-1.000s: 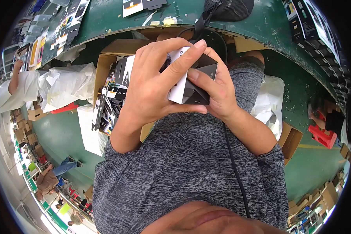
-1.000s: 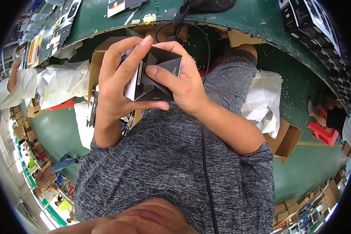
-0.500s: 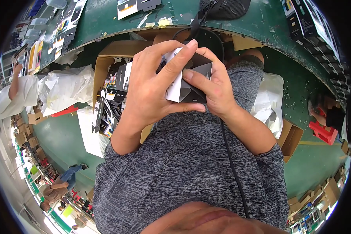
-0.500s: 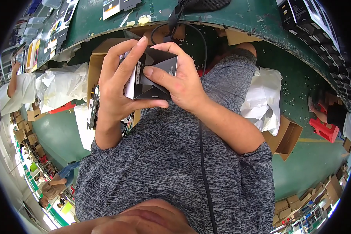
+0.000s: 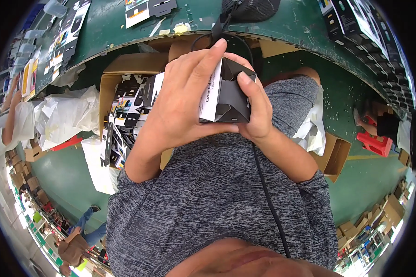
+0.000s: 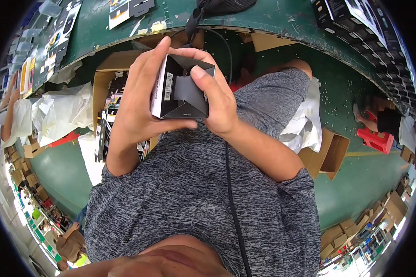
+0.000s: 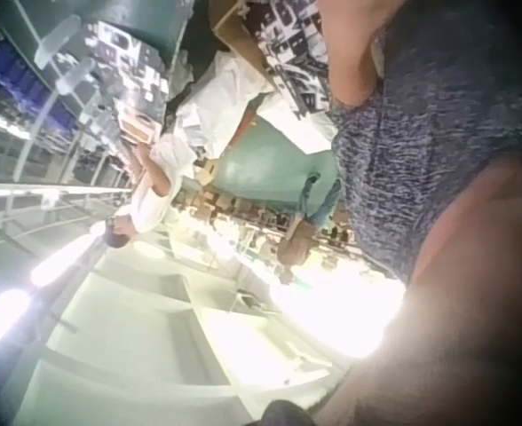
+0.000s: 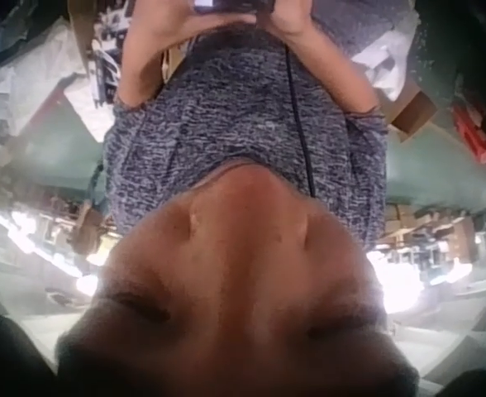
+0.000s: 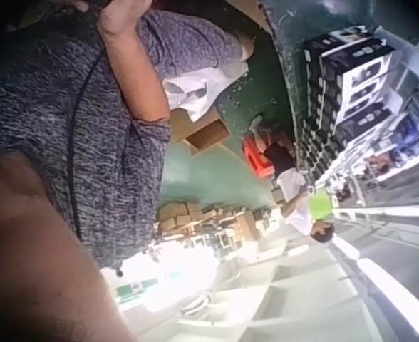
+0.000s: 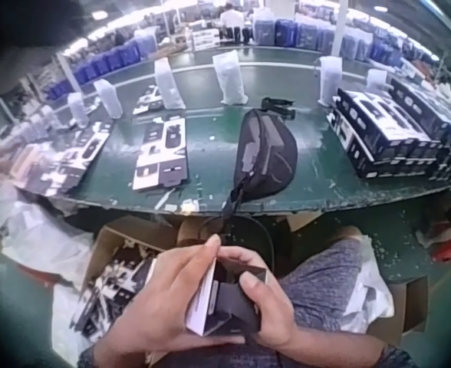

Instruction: The person packages wireless mouse products into cardboard retail boxes by hand, placing a mouse, a user manual, and a plastic insert into each box.

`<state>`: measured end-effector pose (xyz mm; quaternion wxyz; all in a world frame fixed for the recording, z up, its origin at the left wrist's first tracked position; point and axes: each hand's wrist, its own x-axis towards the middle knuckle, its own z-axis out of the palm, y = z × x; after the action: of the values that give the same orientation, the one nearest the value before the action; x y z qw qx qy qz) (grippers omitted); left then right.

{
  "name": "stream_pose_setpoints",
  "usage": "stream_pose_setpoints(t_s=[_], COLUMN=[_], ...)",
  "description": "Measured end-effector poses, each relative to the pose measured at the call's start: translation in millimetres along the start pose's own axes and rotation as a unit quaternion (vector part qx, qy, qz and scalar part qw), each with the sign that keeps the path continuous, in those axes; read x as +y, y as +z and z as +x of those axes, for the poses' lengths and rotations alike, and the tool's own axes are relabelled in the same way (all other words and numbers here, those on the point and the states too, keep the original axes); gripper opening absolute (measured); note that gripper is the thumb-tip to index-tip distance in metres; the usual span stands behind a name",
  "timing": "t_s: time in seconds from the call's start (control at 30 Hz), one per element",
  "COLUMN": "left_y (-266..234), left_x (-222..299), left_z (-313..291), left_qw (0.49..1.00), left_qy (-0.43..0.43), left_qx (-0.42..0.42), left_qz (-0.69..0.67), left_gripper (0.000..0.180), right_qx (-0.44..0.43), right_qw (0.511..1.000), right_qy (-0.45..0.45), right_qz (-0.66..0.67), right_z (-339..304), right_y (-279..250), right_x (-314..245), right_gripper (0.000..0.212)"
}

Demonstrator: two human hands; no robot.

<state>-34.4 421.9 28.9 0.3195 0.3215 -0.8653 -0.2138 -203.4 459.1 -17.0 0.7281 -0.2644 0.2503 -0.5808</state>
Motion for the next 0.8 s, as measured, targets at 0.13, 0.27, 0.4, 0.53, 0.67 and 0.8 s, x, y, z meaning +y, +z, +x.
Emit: stream_pose_setpoints(t_s=[0.13,0.27,0.4,0.53,0.67,0.8], left_y=[-6,1,7,15,27,4], left_x=[0,-5,-5,-6,-8,-4], left_z=[0,0,-1,2,6,13], left_qw=[1.0,0.999,1.0,0.999,0.996,0.999], left_qy=[-0.008,0.03,0.01,-0.002,-0.001,0.007], left_qx=[-0.001,0.025,0.022,0.021,0.05,0.023], left_qz=[-0.021,0.017,-0.005,-0.045,-0.076,-0.047], left_gripper=[0.124,0.124,0.126,0.123,0.119,0.136], right_qx=[-0.071,-0.03,-0.036,-0.051,-0.059,-0.066], right_qw=[0.997,0.999,0.993,0.997,0.992,0.961], right_qy=[-0.018,0.003,-0.029,0.007,-0.025,-0.093], right_qz=[-0.028,-0.044,-0.108,-0.056,-0.112,-0.252], right_z=[2,1,-4,5,14,13], right_y=[-5,-8,-14,-21,-27,-25], right_x=[-3,-6,-8,-14,-10,-27], right_gripper=[0.061,0.059,0.05,0.048,0.061,0.081])
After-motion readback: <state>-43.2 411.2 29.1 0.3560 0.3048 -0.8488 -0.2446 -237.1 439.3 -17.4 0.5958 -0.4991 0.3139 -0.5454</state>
